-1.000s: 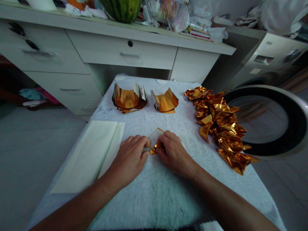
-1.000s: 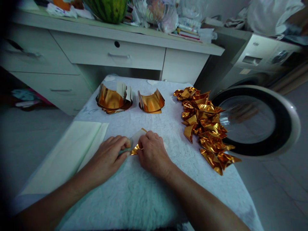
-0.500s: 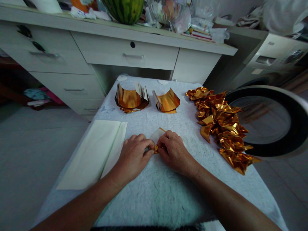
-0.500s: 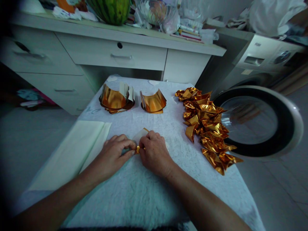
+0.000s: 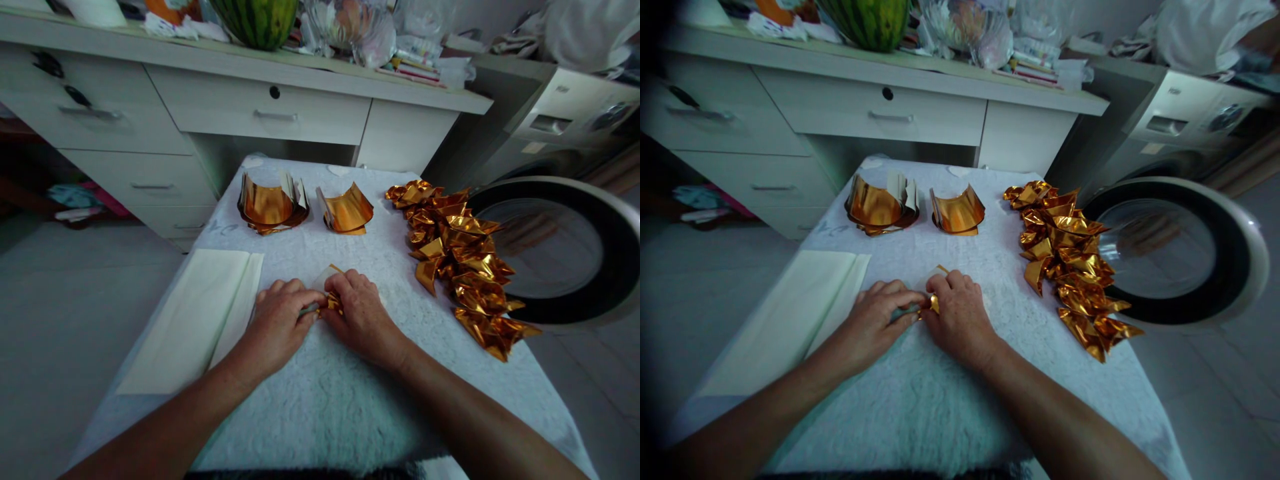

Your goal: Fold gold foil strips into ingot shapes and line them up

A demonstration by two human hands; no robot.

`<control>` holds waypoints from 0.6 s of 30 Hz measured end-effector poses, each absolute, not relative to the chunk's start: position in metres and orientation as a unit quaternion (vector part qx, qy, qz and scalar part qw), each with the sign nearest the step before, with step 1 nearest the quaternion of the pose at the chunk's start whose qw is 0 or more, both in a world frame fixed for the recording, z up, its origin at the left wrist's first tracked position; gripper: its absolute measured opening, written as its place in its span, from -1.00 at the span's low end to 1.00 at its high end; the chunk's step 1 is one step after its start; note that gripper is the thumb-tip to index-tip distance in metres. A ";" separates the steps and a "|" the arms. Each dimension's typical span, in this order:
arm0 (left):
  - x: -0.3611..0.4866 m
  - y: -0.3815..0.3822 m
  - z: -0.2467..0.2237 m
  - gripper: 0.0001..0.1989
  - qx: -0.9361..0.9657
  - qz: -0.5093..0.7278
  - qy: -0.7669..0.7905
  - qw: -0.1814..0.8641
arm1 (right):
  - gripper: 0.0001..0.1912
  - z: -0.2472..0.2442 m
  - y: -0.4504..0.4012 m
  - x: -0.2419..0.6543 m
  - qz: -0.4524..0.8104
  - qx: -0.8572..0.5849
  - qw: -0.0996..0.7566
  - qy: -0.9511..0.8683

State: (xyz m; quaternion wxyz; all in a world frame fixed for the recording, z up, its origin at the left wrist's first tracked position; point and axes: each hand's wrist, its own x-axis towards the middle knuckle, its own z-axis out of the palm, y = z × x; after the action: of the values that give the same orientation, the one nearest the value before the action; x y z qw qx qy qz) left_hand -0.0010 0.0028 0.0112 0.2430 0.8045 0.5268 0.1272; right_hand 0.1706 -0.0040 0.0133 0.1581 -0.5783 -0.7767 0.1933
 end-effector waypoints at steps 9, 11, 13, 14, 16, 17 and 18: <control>-0.002 0.004 0.014 -0.72 0.807 0.118 0.523 0.248 | -0.36 0.011 -0.005 0.178 0.128 -0.595 0.158 -0.777; -0.002 0.004 0.014 -0.70 0.808 0.120 0.522 0.244 | -0.31 0.009 -0.004 0.183 0.124 -0.586 0.161 -0.784; -0.002 0.004 0.013 -0.69 0.810 0.123 0.521 0.241 | -0.24 0.008 -0.003 0.187 0.129 -0.576 0.155 -0.792; -0.002 0.004 0.013 -0.69 0.810 0.122 0.520 0.240 | -0.21 0.008 -0.002 0.189 0.134 -0.575 0.150 -0.793; -0.002 0.005 0.014 -0.69 0.810 0.116 0.521 0.243 | -0.16 0.010 -0.001 0.192 0.150 -0.575 0.137 -0.793; -0.002 0.005 0.014 -0.69 0.809 0.113 0.522 0.244 | -0.15 0.011 0.000 0.193 0.159 -0.575 0.130 -0.792; -0.002 0.005 0.015 -0.69 0.809 0.110 0.523 0.245 | -0.14 0.012 0.001 0.194 0.168 -0.575 0.125 -0.791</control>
State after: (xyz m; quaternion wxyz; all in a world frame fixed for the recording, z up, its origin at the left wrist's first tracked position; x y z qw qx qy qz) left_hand -0.0023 0.0047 0.0150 0.2455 0.8090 0.5226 0.1099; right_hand 0.1944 0.0006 0.0123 0.1253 -0.5747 -0.7911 0.1679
